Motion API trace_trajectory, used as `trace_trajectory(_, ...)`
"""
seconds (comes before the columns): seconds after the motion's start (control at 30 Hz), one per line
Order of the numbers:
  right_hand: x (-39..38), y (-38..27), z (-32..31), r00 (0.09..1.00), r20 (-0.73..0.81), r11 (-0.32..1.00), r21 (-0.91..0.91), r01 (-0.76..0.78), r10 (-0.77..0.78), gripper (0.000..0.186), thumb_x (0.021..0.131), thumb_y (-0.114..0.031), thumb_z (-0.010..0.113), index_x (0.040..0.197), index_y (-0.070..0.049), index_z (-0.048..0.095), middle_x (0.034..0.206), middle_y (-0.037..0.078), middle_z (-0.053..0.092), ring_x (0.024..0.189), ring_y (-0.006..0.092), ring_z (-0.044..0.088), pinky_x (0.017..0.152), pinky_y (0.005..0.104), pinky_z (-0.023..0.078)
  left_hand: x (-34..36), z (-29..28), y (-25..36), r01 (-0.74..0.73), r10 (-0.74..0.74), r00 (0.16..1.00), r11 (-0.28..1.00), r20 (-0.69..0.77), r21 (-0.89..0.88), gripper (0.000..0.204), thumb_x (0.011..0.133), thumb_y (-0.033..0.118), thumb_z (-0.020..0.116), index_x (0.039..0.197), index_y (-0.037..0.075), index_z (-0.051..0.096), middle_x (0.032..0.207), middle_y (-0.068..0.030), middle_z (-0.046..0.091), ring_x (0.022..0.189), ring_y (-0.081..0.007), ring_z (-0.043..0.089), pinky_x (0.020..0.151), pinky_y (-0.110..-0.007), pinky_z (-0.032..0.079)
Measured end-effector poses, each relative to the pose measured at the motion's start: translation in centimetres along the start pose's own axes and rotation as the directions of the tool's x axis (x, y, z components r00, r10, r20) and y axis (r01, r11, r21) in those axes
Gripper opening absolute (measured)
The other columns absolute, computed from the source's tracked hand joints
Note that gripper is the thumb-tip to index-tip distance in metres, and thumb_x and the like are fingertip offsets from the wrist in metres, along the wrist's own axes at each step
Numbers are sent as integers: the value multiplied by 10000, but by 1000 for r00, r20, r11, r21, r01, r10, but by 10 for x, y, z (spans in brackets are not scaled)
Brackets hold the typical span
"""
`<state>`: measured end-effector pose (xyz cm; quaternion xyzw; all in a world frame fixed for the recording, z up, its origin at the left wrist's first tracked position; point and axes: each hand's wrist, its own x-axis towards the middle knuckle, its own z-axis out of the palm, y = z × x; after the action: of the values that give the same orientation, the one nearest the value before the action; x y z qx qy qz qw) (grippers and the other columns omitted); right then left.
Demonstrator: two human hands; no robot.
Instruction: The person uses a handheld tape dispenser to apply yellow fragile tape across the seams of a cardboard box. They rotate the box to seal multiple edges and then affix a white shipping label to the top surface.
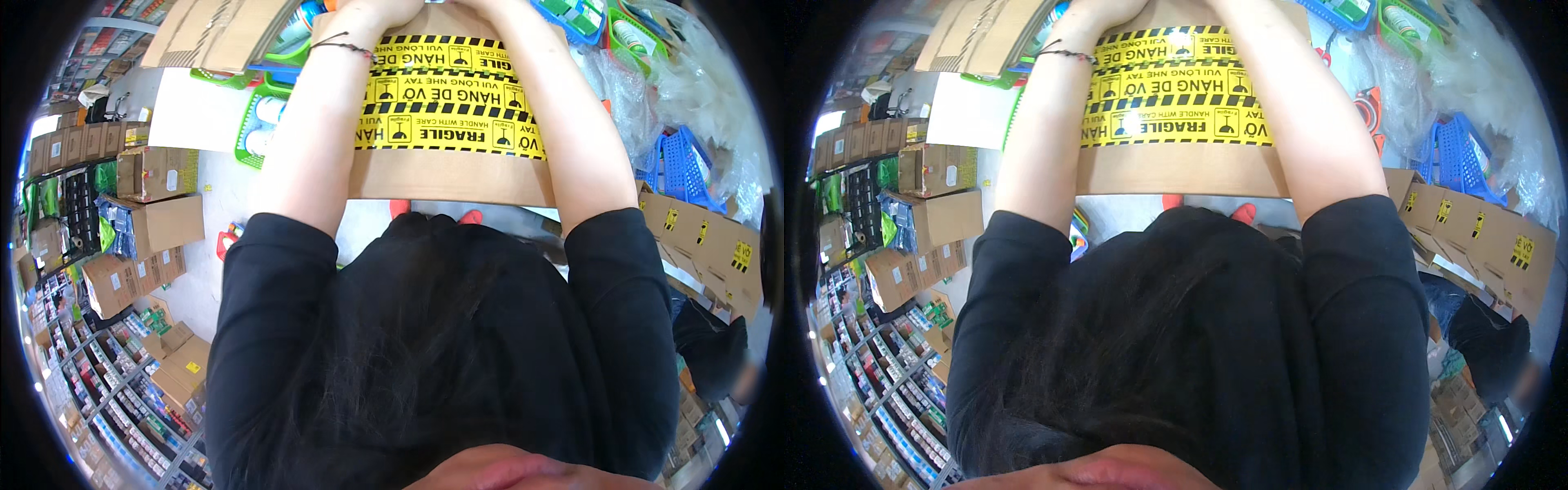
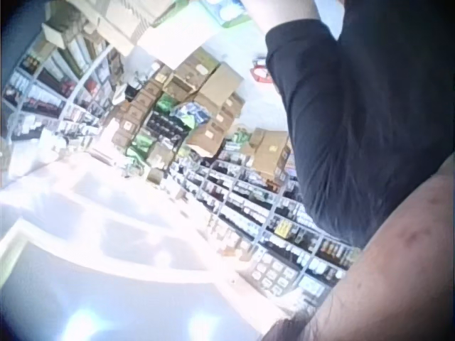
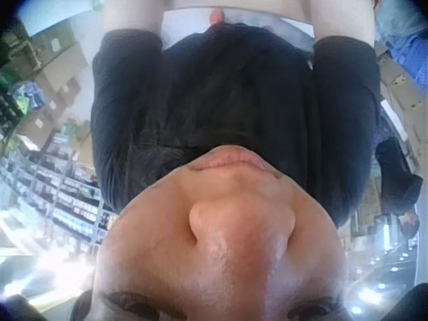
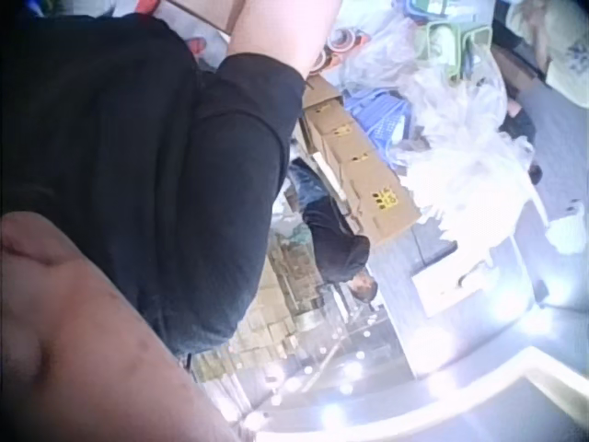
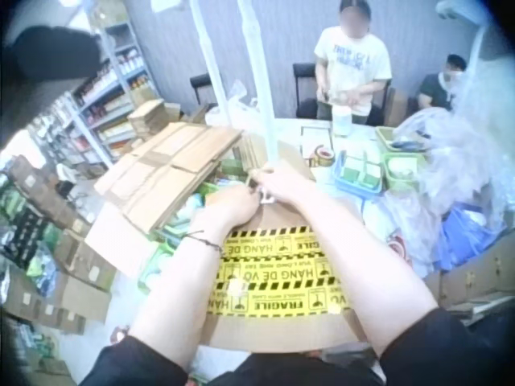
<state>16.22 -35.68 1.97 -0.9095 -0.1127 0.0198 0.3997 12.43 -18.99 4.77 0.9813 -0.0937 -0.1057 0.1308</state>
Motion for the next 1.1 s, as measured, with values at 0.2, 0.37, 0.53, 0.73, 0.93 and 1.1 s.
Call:
trace_trajectory(0.2, 27, 47, -23, 997, 23, 809, -586, -50, 78, 509, 954, -459, 585, 1167, -15, 720, 1163, 227, 720, 1047, 361, 709, 915, 480, 562, -1, -20, 28, 141, -141, 990, 989, -1, 52, 478, 963, 318, 437, 1256, 51, 705, 1339, -229, 647, 1257, -382, 619, 1041, -509, 472)
trace_trajectory(0.37, 7, 32, -12, 970, -27, 848, -480, -224, 241, 550, 950, -421, 570, 1288, 3, 666, 1355, 257, 622, 1250, 376, 610, 1055, 462, 475, 11, -16, 43, -26, 17, 995, 996, 102, 87, 459, 968, 296, 458, 1221, 4, 707, 1291, -251, 663, 1188, -371, 659, 969, -473, 526)
trace_trajectory(0.53, 3, 13, -15, 943, 65, 900, -325, -289, 327, 525, 945, -390, 570, 1274, 4, 677, 1350, 249, 630, 1245, 370, 617, 1052, 444, 473, 25, 5, 37, -234, 229, 972, 966, 55, 107, 421, 980, 251, 434, 1178, 17, 724, 1254, -234, 681, 1164, -372, 662, 994, -461, 514)
trace_trajectory(0.73, -3, 40, -14, 962, 124, 908, -378, -180, 242, 445, 942, -335, 557, 1209, -17, 716, 1297, 231, 667, 1202, 368, 640, 1022, 440, 485, 40, 26, 43, -40, 47, 997, 993, 61, -113, 476, 993, 291, 404, 1276, 18, 671, 1368, -231, 617, 1277, -360, 595, 1066, -432, 471)
trace_trajectory(0.93, 13, 69, -34, 952, 234, 955, -262, -135, 199, 421, 927, -341, 622, 1184, -23, 725, 1168, 192, 730, 957, 305, 722, 856, 419, 554, 58, 16, 31, -122, 178, 974, 934, 141, -337, 452, 1011, 335, 499, 1287, 21, 671, 1308, -163, 676, 1231, -281, 615, 1031, -395, 480)
trace_trajectory(1.1, -54, 164, -71, 774, 157, 667, 420, -615, 614, 495, 1006, -391, 582, 1351, -36, 593, 1307, 147, 646, 1133, 251, 628, 970, 423, 512, -10, -34, -58, -426, 324, 905, 659, -277, -620, 455, 1064, 352, 541, 1347, 6, 625, 1270, -86, 673, 1134, -168, 601, 973, -305, 483)
